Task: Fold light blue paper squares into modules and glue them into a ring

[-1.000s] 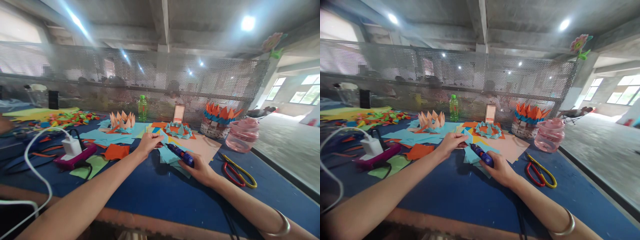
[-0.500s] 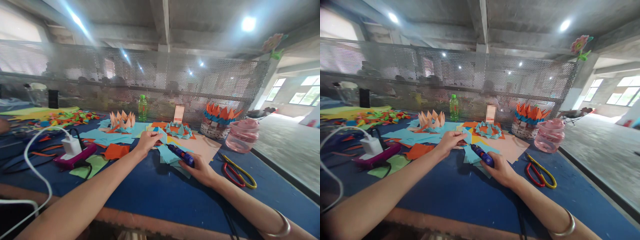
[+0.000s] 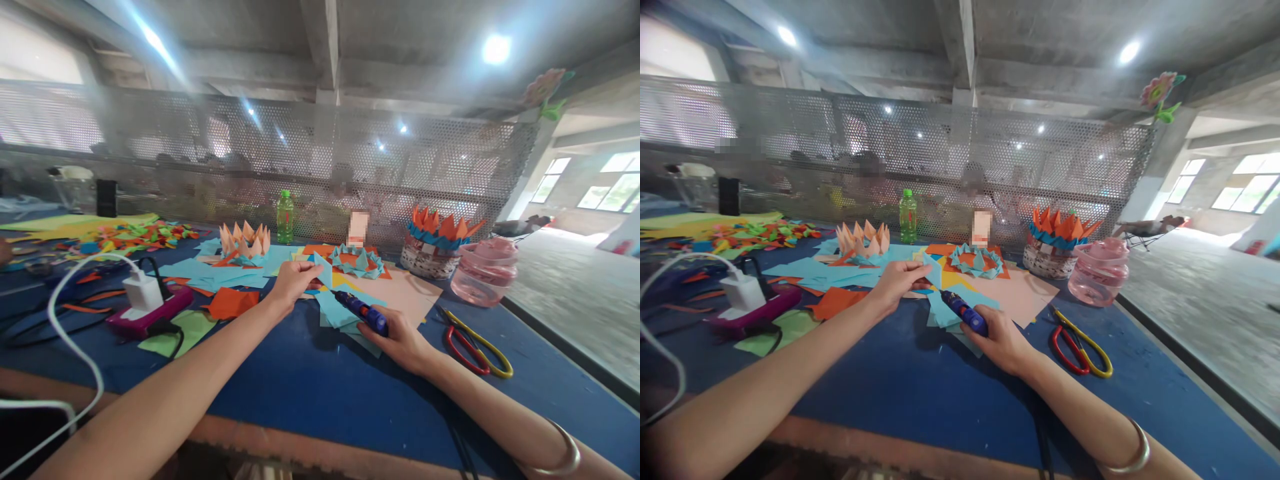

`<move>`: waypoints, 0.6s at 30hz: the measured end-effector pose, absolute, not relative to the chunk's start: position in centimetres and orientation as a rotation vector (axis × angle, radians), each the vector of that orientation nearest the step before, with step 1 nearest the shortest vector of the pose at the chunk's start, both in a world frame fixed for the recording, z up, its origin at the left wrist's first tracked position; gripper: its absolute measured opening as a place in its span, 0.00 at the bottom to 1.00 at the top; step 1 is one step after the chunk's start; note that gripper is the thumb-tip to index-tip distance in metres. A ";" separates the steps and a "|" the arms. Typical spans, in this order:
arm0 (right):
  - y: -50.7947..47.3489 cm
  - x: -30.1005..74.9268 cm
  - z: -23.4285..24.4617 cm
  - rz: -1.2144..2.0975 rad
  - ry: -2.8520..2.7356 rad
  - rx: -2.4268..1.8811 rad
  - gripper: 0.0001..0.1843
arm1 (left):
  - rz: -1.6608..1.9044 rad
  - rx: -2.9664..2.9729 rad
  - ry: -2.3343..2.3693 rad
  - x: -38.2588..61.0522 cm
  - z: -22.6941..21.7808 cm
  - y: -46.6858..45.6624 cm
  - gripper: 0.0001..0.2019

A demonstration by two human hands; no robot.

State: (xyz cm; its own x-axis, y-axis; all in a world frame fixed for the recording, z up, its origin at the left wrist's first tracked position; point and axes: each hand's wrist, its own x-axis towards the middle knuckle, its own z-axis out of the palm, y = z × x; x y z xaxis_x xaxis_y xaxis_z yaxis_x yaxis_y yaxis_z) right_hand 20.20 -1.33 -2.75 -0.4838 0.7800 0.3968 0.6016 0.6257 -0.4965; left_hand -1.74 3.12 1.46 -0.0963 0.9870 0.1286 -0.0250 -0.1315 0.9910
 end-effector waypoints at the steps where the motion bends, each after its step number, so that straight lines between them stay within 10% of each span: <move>1: -1.3 20.2 -2.7 0.389 -2.250 -1.077 0.15 | 1.393 1.233 1.190 -1.8 1.5 3.1 0.05; 18: -3.3 23.8 -0.4 0.046 -2.249 -1.374 0.06 | 1.420 1.199 1.206 -2.6 1.2 3.8 0.05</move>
State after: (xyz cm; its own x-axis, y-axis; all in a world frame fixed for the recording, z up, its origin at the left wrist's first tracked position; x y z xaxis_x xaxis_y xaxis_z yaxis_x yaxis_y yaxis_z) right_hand 23.82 -3.30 -0.36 -0.3653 0.8423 0.3963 0.8252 0.4901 -0.2808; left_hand -2.56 3.79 1.18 -0.1322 0.9839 0.1200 -0.0406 -0.1264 0.9911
